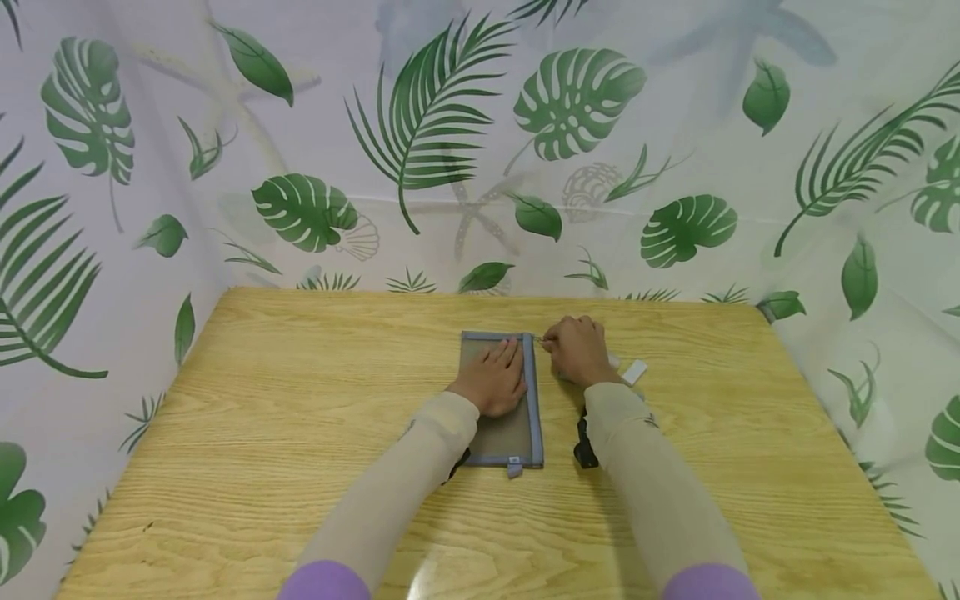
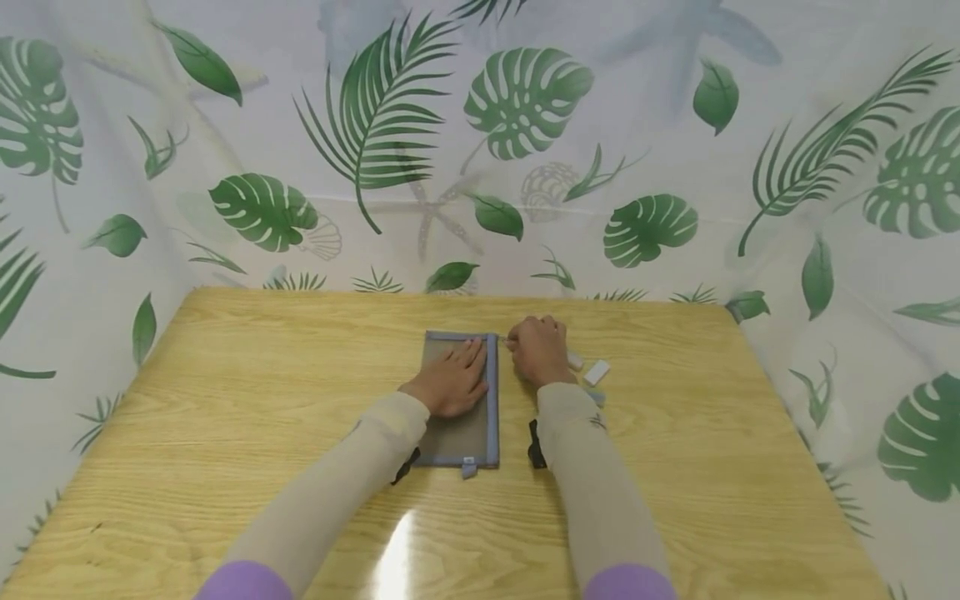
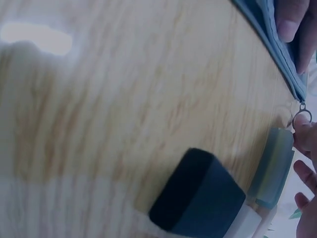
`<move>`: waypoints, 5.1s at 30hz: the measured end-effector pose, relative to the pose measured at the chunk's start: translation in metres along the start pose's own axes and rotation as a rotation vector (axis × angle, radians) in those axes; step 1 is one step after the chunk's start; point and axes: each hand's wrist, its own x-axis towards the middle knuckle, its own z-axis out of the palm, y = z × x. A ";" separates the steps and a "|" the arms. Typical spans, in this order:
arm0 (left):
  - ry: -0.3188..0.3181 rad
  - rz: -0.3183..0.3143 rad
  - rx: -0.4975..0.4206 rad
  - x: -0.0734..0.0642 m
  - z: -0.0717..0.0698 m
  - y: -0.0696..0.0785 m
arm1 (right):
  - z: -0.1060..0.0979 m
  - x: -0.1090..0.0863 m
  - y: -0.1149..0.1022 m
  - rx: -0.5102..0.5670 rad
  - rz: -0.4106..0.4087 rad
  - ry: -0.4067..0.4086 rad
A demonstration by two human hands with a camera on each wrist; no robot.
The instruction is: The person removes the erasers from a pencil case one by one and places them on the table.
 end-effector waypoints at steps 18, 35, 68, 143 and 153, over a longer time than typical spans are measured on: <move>-0.053 -0.016 -0.022 -0.003 -0.010 0.002 | -0.007 -0.003 0.000 0.002 -0.180 0.102; -0.043 -0.013 -0.029 -0.003 -0.008 0.002 | 0.000 -0.010 0.001 -0.052 -0.313 0.190; -0.077 -0.031 -0.046 0.003 -0.008 0.004 | -0.006 -0.033 -0.007 -0.096 -0.378 0.173; -0.009 0.002 -0.010 -0.048 0.003 0.031 | -0.008 -0.058 -0.017 -0.154 -0.422 0.201; 0.001 0.003 -0.001 -0.048 0.005 0.032 | -0.006 -0.061 -0.017 -0.154 -0.454 0.213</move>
